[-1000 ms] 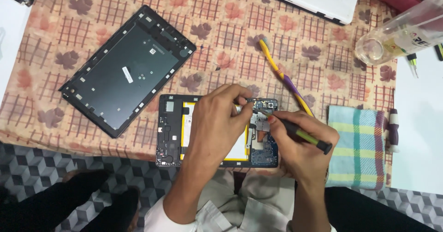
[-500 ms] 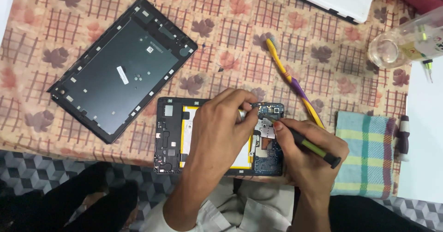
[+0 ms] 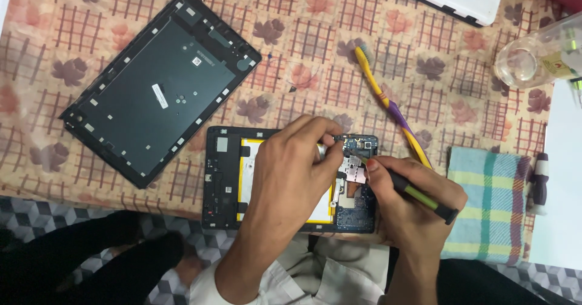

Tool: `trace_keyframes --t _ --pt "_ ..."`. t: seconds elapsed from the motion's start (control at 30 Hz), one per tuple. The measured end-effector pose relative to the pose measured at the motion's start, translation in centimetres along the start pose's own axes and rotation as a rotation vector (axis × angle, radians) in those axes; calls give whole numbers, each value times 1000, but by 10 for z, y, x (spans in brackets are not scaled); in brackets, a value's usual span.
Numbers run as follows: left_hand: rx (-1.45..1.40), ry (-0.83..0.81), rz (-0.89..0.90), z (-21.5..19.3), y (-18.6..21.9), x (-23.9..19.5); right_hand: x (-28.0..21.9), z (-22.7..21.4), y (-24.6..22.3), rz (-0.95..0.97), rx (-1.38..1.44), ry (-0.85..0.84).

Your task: The person uses a screwdriver to loosen screws and remove a metal bracket from the internal frame of a disassembled tablet. The person then uses the screwdriver to adjust components near the battery and motherboard area.

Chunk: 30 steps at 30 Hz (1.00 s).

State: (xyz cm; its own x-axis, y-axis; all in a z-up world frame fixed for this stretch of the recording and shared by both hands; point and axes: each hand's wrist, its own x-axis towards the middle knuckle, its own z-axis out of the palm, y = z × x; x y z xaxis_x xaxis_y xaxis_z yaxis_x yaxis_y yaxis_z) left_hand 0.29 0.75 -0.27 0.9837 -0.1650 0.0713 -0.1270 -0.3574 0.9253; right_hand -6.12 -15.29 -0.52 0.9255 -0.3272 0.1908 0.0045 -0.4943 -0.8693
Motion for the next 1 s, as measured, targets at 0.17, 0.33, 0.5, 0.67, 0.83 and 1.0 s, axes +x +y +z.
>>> trace_keyframes --t 0.17,0.33,0.5,0.67,0.83,1.0 --pt "5 -12 -17 1 0 1 2 2 -3 -16 -17 0" --pt "83 -18 19 4 1 2 2 0 -9 19 -89 -31" --pt "69 52 124 -3 4 -6 3 2 -14 61 -80 1" --pt "253 183 243 -7 0 -14 0 1 -9 29 7 -10" --pt "243 85 214 -10 0 -13 1 1 -9 36 56 -17" --pt "298 23 365 -12 -1 -18 1 -1 -6 67 9 -17"
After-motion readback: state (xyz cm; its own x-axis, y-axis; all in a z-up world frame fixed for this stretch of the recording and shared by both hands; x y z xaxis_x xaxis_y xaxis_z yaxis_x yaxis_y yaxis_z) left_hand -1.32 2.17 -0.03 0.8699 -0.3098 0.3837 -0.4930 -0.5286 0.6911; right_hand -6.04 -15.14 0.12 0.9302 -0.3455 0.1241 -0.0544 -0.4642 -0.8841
